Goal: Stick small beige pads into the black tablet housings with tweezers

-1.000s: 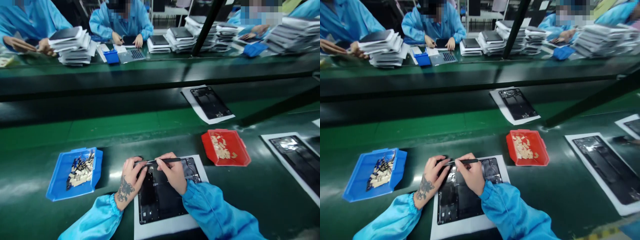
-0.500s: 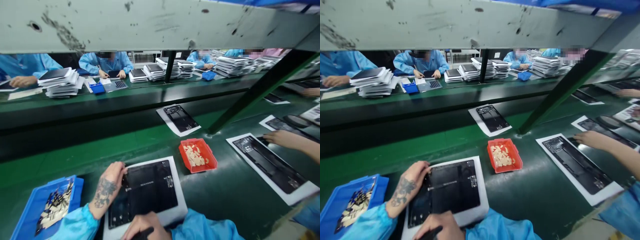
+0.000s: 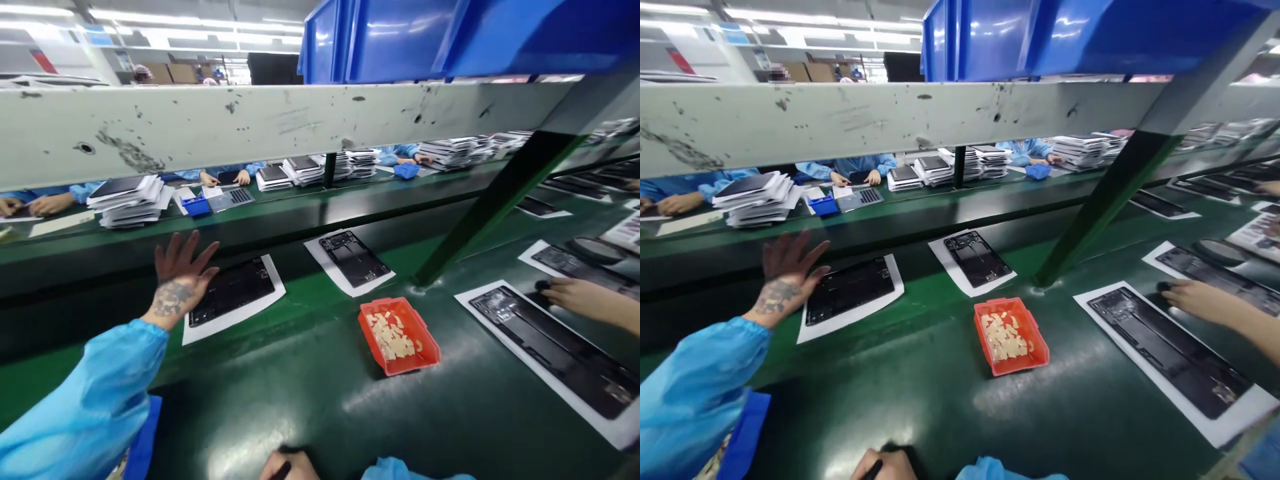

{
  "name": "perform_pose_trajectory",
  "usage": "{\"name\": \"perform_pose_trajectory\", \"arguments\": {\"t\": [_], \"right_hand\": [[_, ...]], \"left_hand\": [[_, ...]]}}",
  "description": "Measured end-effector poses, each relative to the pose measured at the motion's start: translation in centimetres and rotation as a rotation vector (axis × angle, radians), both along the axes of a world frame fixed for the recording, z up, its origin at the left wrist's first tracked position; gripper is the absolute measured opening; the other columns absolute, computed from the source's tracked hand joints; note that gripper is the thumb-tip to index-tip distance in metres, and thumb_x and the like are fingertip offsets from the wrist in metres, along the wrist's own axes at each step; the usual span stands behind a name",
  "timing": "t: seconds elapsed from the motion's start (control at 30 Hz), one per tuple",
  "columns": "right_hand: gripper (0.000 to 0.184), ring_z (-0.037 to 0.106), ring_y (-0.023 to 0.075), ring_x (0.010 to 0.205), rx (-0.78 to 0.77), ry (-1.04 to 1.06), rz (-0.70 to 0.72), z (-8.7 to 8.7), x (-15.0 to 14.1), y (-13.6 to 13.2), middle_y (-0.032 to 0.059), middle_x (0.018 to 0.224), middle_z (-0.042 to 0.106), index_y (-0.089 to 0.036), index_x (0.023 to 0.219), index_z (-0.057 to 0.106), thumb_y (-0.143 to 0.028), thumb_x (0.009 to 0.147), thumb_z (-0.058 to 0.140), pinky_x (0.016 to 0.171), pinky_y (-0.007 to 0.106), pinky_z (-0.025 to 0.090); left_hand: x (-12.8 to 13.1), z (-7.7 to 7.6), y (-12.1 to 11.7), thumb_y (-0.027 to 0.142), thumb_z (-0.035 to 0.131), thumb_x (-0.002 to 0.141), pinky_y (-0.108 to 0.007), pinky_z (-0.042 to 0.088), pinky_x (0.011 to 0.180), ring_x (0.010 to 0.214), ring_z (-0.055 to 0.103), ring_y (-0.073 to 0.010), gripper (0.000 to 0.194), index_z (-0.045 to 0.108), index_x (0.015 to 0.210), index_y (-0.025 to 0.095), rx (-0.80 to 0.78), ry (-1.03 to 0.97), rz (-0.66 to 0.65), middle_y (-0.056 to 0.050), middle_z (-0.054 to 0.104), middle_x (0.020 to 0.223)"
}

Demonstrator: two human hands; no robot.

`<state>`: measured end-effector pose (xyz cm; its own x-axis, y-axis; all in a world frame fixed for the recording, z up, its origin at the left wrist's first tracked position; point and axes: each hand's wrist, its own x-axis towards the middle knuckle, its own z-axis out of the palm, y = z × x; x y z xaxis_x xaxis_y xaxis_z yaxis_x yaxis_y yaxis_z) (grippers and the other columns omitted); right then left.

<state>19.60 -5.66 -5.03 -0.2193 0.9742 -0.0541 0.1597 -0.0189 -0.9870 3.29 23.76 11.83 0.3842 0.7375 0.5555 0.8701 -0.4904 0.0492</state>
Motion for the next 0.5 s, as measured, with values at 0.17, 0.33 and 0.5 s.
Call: {"name": "perform_pose_trajectory", "arguments": {"t": [0.17,0.33,0.5], "right_hand": [[0.033,0.063,0.0148,0.069,0.146,-0.094,-0.154,3.7,2.7,1.7,0.0037,0.070,0.066,-0.017,0.074,0.062,-0.040,0.091,0.045,0.065,0.022,0.048],[0.032,0.064,0.0160,0.076,0.287,-0.384,-0.272,5.9,6.7,5.3,0.0047,0.081,0.065,-0.019,0.091,0.055,-0.036,0.100,0.030,0.069,0.025,0.049],[0.036,0.065,0.0196,0.073,0.601,-0.923,-0.179,3.7,8.1,7.1,0.0054,0.084,0.064,-0.020,0.098,0.059,-0.043,0.099,0.031,0.062,0.029,0.049]], "left_hand": [[3.4,-1.6,-13.3,0.034,0.046,0.094,-0.058,0.018,0.113,0.138,0.028,-0.0275,0.039,0.048,0.133,0.028,-0.201,0.110,-0.349,-0.006,0.038,0.147],[2.5,-9.6,-23.9,0.037,0.053,0.089,-0.061,0.037,0.102,0.134,0.036,-0.0324,0.061,0.031,0.144,0.026,-0.353,0.173,-0.398,-0.010,0.038,0.147],[-0.5,-15.0,-26.7,0.036,0.052,0.090,-0.052,0.039,0.106,0.135,0.035,-0.0303,0.061,0.031,0.144,0.017,-0.329,0.011,-0.147,-0.014,0.038,0.146]]}}
